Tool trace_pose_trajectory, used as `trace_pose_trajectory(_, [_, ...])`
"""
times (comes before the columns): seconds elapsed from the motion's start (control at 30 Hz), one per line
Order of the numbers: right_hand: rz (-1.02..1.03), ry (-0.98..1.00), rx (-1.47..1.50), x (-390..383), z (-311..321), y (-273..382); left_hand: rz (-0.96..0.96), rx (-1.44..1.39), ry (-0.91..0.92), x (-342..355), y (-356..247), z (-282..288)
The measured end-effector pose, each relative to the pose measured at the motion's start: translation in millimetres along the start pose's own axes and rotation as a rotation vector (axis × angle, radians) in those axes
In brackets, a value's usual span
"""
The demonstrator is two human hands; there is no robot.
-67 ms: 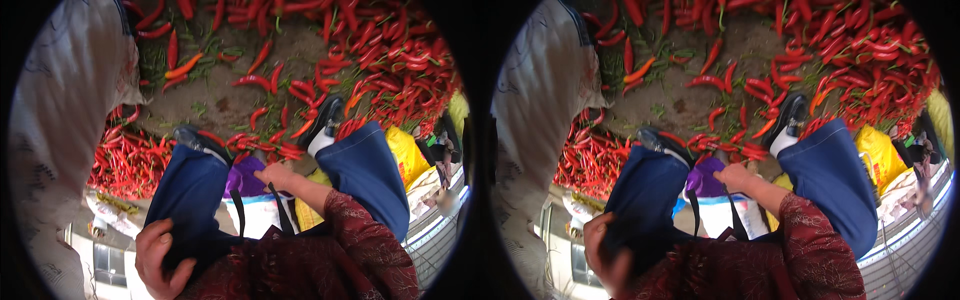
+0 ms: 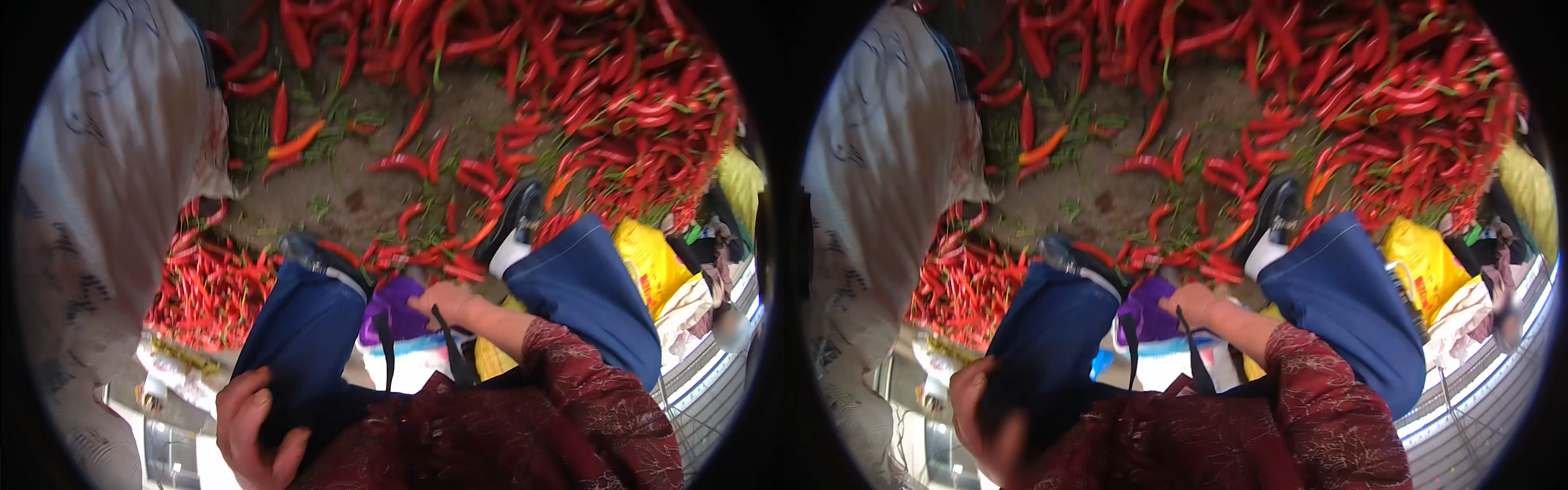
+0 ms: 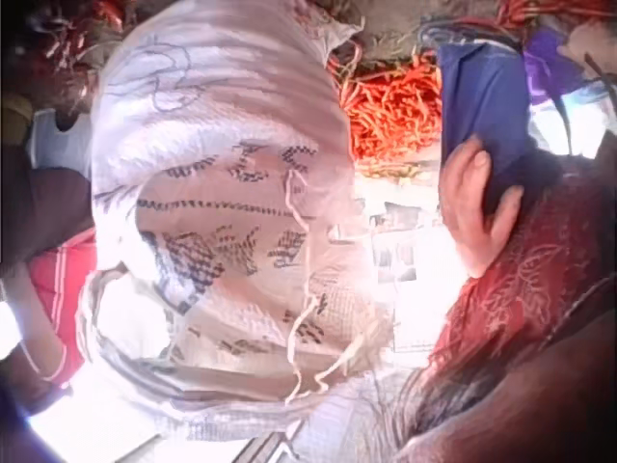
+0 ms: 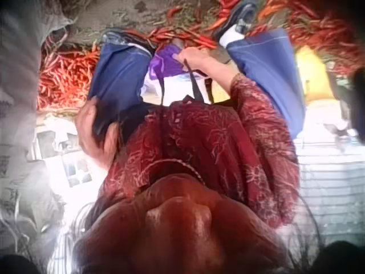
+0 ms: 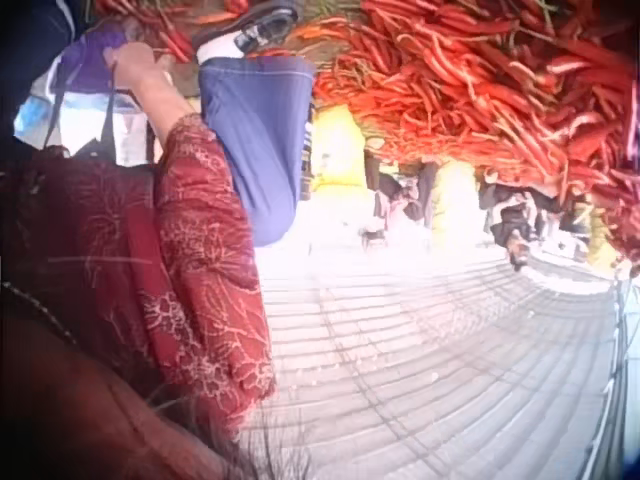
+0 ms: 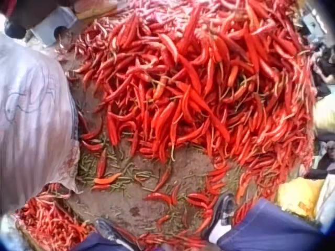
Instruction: The person sits on the ground and uses scissors to cut the stems off red chilies, placing the trimmed peppers into a white sack. The person occasionally lifts the sack to adjust its position.
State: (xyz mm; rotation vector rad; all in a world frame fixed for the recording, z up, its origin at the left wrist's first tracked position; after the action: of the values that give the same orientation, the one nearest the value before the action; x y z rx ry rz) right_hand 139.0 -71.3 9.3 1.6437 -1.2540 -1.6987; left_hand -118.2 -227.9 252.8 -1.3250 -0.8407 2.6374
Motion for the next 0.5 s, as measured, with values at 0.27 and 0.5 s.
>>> trace_pose_trajectory(0.27, [-0.019,0.035,-0.117,3.7,-2.1,8.7,-0.331,0.272,-0.209,-34.2,2.3,8.5])
trace_pose_trajectory(0.5, [-0.020,-0.434,-0.363,-48.1,38.6,66.6,-0.554,0.223,-0.042,-64.2,-47.9,-36.3])
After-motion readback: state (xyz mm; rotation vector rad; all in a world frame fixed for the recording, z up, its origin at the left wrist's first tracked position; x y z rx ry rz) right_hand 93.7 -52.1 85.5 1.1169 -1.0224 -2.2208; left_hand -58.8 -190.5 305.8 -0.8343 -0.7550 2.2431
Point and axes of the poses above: each hand's wrist, its own x-axis towards the middle knuckle, its own z-axis out of the back of the hand, y = z × x, the point moved 2 cm from there along x, towards the middle knuckle, and after that the axes turned 9 degrees about z, right-handed, at the moved point
